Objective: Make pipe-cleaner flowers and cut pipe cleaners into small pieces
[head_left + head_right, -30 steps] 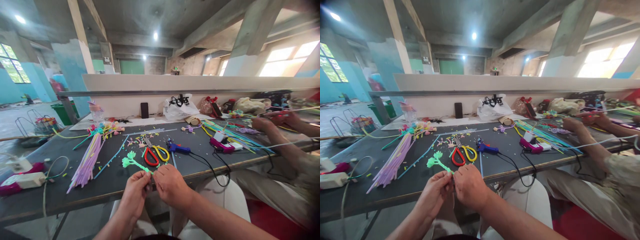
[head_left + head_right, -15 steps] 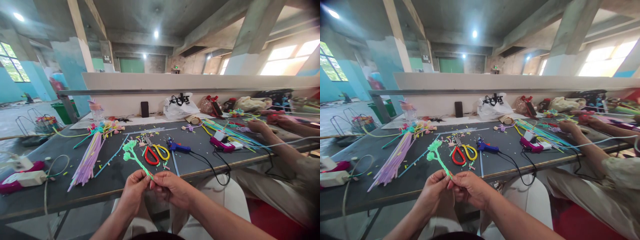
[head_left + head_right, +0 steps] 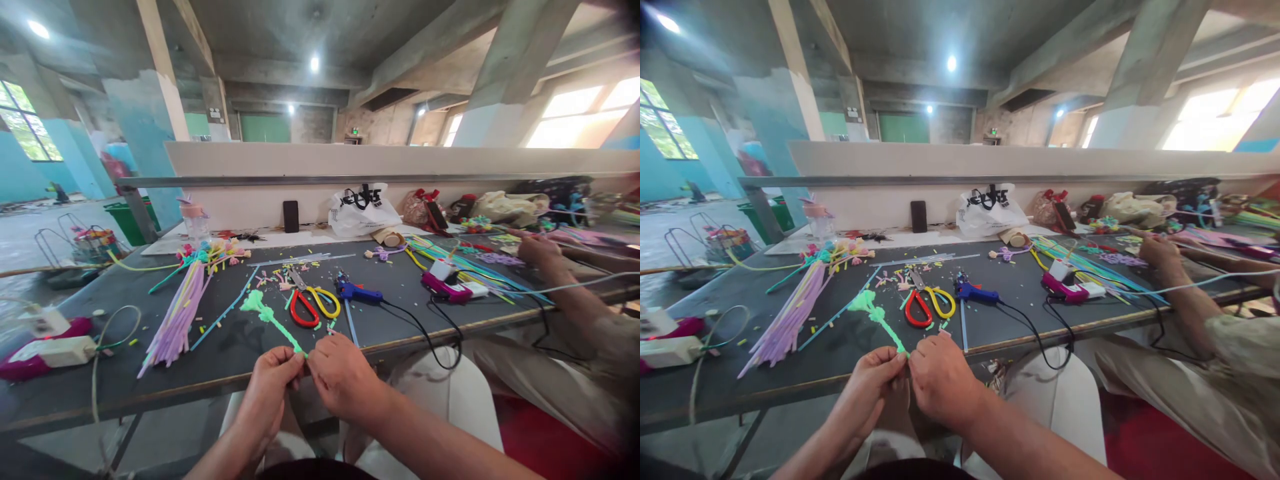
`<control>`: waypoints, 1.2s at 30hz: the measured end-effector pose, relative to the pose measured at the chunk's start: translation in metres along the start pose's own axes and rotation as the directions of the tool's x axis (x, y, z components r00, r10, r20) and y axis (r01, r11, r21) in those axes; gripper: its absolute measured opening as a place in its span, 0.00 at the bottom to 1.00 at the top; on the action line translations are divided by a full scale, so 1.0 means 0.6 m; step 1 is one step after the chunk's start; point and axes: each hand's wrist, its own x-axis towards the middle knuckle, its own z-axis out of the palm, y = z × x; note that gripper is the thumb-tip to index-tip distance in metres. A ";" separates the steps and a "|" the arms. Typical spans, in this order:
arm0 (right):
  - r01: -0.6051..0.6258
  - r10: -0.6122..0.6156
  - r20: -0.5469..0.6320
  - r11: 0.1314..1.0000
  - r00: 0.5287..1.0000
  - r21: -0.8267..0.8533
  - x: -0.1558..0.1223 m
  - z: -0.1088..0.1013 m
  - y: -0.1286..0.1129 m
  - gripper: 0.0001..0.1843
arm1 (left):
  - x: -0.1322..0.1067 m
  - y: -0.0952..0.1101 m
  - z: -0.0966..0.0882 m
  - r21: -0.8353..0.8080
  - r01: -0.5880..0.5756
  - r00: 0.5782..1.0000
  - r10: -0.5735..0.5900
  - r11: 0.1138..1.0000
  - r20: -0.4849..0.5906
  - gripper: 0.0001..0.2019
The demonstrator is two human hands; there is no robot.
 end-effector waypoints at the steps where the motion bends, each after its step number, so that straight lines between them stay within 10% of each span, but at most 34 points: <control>1: 0.034 -0.032 0.025 0.998 0.999 -0.057 -0.001 0.001 0.000 0.09 | 0.001 -0.002 -0.001 0.000 0.005 1.000 -0.005 1.000 0.003 0.13; 5: 0.026 -0.024 0.091 1.000 0.996 -0.015 0.002 0.001 0.002 0.10 | 0.001 -0.002 -0.003 0.030 -0.004 1.000 0.003 1.000 0.008 0.14; 8: -0.265 0.191 0.229 0.896 0.954 0.357 0.007 -0.006 0.006 0.13 | -0.004 0.007 -0.003 0.089 -0.051 0.999 0.050 0.995 0.019 0.11; 13: -0.630 0.157 0.627 -0.036 0.763 0.776 0.005 -0.010 0.007 0.18 | -0.007 0.019 -0.006 0.252 -0.158 0.986 0.137 0.955 0.099 0.08; 15: -0.603 0.187 0.621 -0.150 0.761 0.784 0.003 -0.005 0.004 0.18 | -0.007 0.018 -0.007 0.246 -0.154 0.986 0.135 0.957 0.095 0.09; 17: -0.563 0.300 0.537 0.000 0.788 0.826 0.002 -0.001 -0.001 0.15 | -0.009 0.016 -0.007 0.187 -0.135 0.990 0.123 0.973 0.074 0.09; 19: -0.480 0.385 0.343 0.353 0.857 0.803 0.001 0.000 -0.007 0.14 | -0.012 0.014 -0.004 0.112 -0.104 0.994 0.100 0.988 0.041 0.10; 22: -0.252 0.278 0.024 0.830 0.960 0.497 -0.002 -0.002 -0.013 0.15 | -0.017 0.014 0.002 0.051 -0.059 0.998 0.059 0.997 0.000 0.10; 24: -0.109 0.134 -0.092 0.965 0.987 0.240 -0.006 -0.003 -0.015 0.14 | -0.018 0.012 0.006 0.040 -0.032 0.999 0.033 0.999 -0.010 0.11; 28: 0.037 -0.048 -0.122 0.995 0.991 -0.091 -0.012 0.005 -0.018 0.11 | -0.013 0.006 0.007 0.033 0.010 1.000 -0.009 0.999 -0.024 0.13; 32: -0.145 0.150 -0.070 0.986 0.986 0.081 -0.008 0.010 -0.018 0.13 | -0.002 0.004 -0.002 0.088 -0.057 0.998 0.058 0.994 -0.011 0.11; 34: -0.358 0.342 0.115 0.840 0.933 0.408 -0.005 0.009 -0.013 0.14 | 0.003 0.007 -0.008 0.125 -0.087 0.996 0.085 0.988 0.025 0.09; 36: -0.535 0.385 0.383 0.469 0.840 0.703 -0.004 0.008 -0.008 0.15 | 0.008 0.011 -0.013 0.156 -0.101 0.994 0.092 0.983 0.066 0.09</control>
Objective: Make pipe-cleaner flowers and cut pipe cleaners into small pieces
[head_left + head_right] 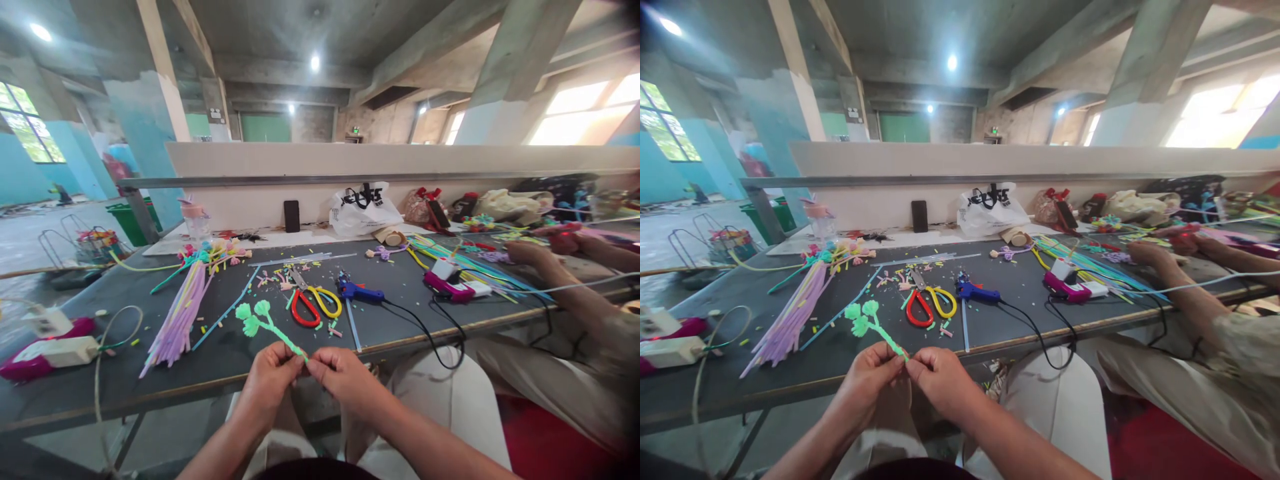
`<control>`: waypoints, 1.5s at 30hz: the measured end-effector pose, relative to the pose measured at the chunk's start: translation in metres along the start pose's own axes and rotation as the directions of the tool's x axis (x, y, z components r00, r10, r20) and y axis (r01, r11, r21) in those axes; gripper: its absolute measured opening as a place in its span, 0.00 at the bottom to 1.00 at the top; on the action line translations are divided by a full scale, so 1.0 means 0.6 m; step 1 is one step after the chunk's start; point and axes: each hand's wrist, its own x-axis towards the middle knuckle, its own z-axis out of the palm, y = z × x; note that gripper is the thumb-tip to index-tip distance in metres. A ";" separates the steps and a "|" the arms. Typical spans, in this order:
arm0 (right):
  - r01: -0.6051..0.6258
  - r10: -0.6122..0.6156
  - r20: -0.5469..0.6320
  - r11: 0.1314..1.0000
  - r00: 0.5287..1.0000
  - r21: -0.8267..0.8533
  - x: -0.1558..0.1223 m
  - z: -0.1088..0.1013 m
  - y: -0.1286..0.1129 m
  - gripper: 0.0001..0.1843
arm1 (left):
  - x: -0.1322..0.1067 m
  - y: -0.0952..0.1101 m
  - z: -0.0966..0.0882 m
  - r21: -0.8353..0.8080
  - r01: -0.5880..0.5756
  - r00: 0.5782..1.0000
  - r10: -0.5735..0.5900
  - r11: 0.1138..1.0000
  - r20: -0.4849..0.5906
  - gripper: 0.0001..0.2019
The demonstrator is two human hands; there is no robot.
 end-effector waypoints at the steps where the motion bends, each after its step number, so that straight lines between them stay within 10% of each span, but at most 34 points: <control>1: -0.090 0.076 0.078 0.975 0.994 0.201 0.001 -0.002 0.001 0.16 | 0.002 0.002 -0.002 0.013 -0.005 1.000 0.004 1.000 0.014 0.09; 6: -0.153 0.159 0.022 0.885 0.987 0.440 0.001 0.001 0.006 0.13 | 0.002 0.014 0.002 0.016 0.013 1.000 -0.013 1.000 0.027 0.09; 11: 0.073 -0.121 -0.262 0.980 0.957 -0.186 -0.008 0.008 0.001 0.09 | -0.008 0.023 0.011 -0.045 0.098 0.995 -0.097 0.994 0.022 0.11; 19: 0.241 -0.587 -0.119 0.498 0.801 -0.833 -0.019 0.019 0.009 0.12 | -0.008 0.020 0.017 -0.168 0.203 0.979 -0.195 0.965 0.062 0.11; 24: 0.213 -0.591 -0.092 0.425 0.801 -0.880 -0.012 0.030 0.011 0.08 | -0.001 0.020 0.028 -0.175 0.227 0.974 -0.226 0.958 0.028 0.10; 35: 0.128 -0.533 -0.232 0.553 0.814 -0.823 -0.016 0.027 0.019 0.10 | -0.007 -0.001 0.016 -0.066 0.154 0.988 -0.153 0.986 0.017 0.12; 45: 0.291 -0.616 -0.023 0.405 0.787 -0.867 -0.020 0.019 0.027 0.09 | -0.006 0.015 0.021 0.124 0.214 0.976 -0.207 0.969 -0.063 0.14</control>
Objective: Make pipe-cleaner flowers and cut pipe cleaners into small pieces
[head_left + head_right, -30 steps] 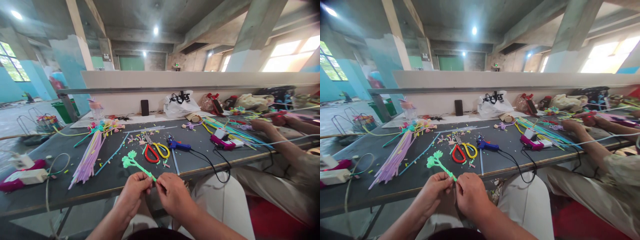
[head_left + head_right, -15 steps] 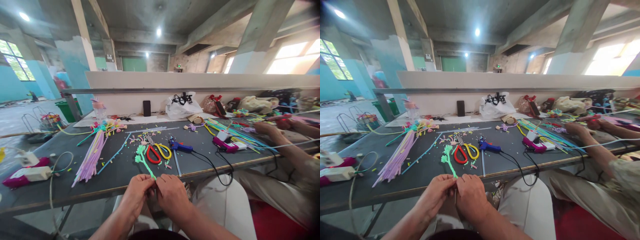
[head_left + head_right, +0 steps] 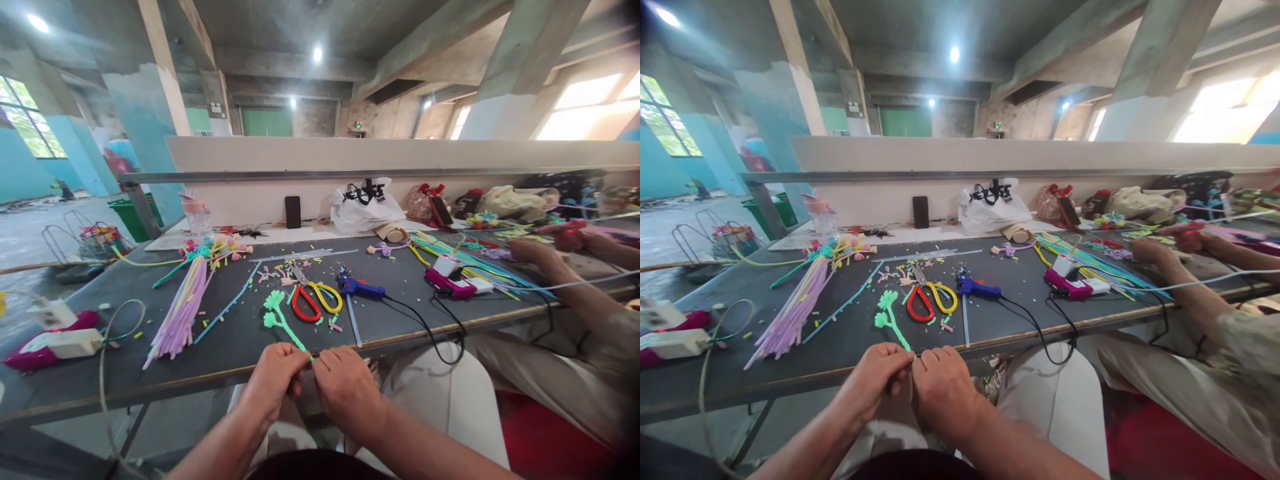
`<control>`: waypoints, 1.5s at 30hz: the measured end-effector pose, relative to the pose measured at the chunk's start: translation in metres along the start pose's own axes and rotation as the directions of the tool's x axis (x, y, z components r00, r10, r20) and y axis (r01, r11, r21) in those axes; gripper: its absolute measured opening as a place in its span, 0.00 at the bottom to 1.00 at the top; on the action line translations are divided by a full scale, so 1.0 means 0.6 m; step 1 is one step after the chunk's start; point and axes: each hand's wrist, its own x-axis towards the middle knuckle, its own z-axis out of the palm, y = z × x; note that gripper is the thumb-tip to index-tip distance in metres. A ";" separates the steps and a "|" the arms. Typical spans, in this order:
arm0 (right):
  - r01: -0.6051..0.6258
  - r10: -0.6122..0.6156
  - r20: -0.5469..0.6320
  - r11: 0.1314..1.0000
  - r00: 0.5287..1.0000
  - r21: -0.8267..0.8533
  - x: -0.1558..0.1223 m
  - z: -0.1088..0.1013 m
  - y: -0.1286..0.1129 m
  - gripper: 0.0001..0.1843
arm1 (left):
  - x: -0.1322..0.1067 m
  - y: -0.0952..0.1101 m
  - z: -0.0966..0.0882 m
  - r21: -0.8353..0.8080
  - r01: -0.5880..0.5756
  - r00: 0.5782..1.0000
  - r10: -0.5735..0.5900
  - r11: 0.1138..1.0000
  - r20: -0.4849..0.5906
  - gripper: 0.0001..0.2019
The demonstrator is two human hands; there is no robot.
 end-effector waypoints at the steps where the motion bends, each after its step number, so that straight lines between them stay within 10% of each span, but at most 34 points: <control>1: -0.031 0.030 0.025 0.999 0.999 0.037 0.002 -0.001 0.003 0.09 | 0.001 0.001 -0.002 0.004 0.004 1.000 -0.004 1.000 0.015 0.15; 4: -0.342 0.297 0.175 0.869 0.939 0.358 0.012 -0.003 0.008 0.09 | 0.003 0.001 -0.011 -0.017 -0.020 0.996 0.021 1.000 0.082 0.14; 7: -0.652 0.473 0.482 0.314 0.738 0.690 0.020 -0.002 0.006 0.10 | 0.002 -0.004 -0.018 -0.065 -0.055 0.988 0.063 0.996 0.142 0.11; 11: -0.611 0.378 0.672 -0.284 0.637 0.739 0.020 -0.003 -0.006 0.14 | -0.003 -0.012 -0.019 -0.129 -0.071 0.990 0.085 0.989 0.109 0.14; 17: -0.475 0.264 0.716 -0.596 0.646 0.648 0.011 0.000 -0.015 0.12 | -0.009 -0.020 -0.019 -0.265 -0.039 0.991 0.071 0.963 0.113 0.11; 29: -0.405 0.078 0.724 -0.785 0.686 0.468 -0.004 0.024 -0.023 0.07 | -0.014 -0.029 -0.020 -0.369 0.003 0.980 0.071 0.929 0.187 0.08; 37: -0.481 0.370 0.680 -0.501 0.633 0.720 0.004 0.014 -0.027 0.16 | -0.017 -0.027 -0.012 -0.369 -0.010 0.988 0.066 0.929 0.140 0.11; 45: -0.519 0.390 0.628 -0.355 0.673 0.777 0.003 0.022 -0.029 0.13 | -0.018 -0.023 -0.011 -0.344 -0.042 0.990 0.087 0.938 0.115 0.10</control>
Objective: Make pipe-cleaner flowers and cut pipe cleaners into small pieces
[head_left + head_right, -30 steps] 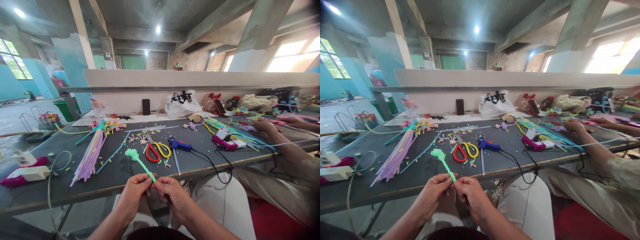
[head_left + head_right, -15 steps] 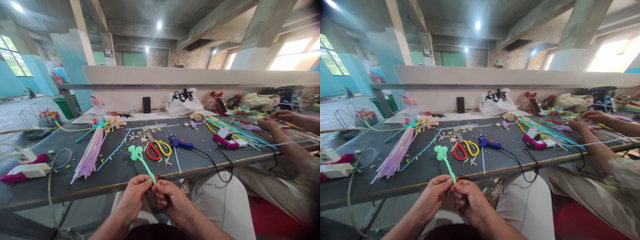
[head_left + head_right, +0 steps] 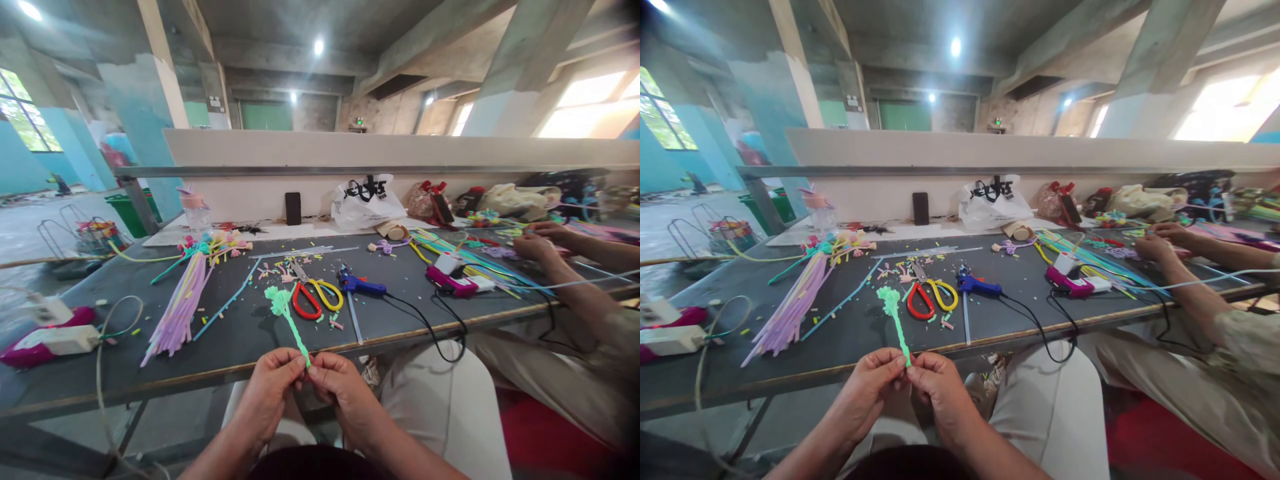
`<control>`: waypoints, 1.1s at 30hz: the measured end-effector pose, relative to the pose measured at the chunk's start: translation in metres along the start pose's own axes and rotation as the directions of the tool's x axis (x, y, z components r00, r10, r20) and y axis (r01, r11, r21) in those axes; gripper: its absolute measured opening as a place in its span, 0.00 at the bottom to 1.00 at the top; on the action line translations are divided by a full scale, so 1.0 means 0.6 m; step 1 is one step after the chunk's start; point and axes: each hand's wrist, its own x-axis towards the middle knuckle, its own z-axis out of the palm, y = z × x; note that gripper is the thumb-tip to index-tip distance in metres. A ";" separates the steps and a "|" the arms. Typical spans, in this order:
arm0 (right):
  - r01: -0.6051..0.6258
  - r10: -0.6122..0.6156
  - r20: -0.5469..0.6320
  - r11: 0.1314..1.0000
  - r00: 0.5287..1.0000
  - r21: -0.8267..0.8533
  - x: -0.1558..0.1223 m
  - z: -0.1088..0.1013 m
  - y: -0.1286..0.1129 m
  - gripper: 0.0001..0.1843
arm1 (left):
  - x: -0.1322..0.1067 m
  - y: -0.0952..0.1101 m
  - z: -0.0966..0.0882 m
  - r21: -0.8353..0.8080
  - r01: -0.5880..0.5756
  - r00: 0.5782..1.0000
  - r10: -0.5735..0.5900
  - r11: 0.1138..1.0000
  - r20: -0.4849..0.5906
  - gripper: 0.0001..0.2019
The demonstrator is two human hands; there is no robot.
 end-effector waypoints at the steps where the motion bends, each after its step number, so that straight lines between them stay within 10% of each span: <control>1: 0.030 -0.033 -0.028 0.994 0.999 -0.105 0.001 0.000 0.001 0.13 | -0.001 -0.001 0.000 -0.007 0.007 1.000 -0.007 1.000 -0.003 0.10; 4: 0.175 -0.243 -0.070 0.843 0.968 -0.509 -0.001 0.000 0.001 0.13 | -0.003 -0.004 0.002 -0.020 0.035 0.999 -0.036 0.999 -0.024 0.11; 7: 0.328 -0.480 0.066 0.488 0.875 -0.809 -0.009 0.003 0.001 0.12 | -0.002 -0.011 0.002 0.006 0.023 0.999 -0.023 1.000 -0.036 0.10; 10: 0.393 -0.570 0.254 0.133 0.781 -0.910 -0.018 0.005 0.001 0.09 | -0.001 -0.021 0.002 0.046 -0.008 0.999 0.010 0.999 -0.040 0.09; 13: 0.374 -0.554 0.318 -0.012 0.770 -0.927 -0.020 0.004 -0.008 0.08 | -0.003 -0.021 0.003 0.081 -0.029 1.000 0.030 0.996 -0.011 0.08; 15: 0.411 -0.510 0.321 0.071 0.798 -0.909 -0.015 -0.003 -0.024 0.08 | -0.003 -0.008 0.005 0.099 -0.049 0.999 0.046 0.994 0.029 0.08; 23: 0.214 -0.186 0.127 0.940 0.974 -0.266 0.075 -0.047 -0.127 0.21 | 0.067 0.108 0.029 0.144 -0.198 0.932 0.141 0.969 0.334 0.08; 27: 0.170 -0.210 0.217 0.967 0.953 0.191 0.150 -0.064 -0.171 0.16 | 0.148 0.147 0.045 0.051 -0.082 0.876 0.047 0.995 0.480 0.07; 33: 0.194 -0.233 0.208 0.962 0.950 0.192 0.257 -0.096 -0.223 0.18 | 0.263 0.158 0.064 0.056 -0.018 0.835 -0.016 0.998 0.550 0.07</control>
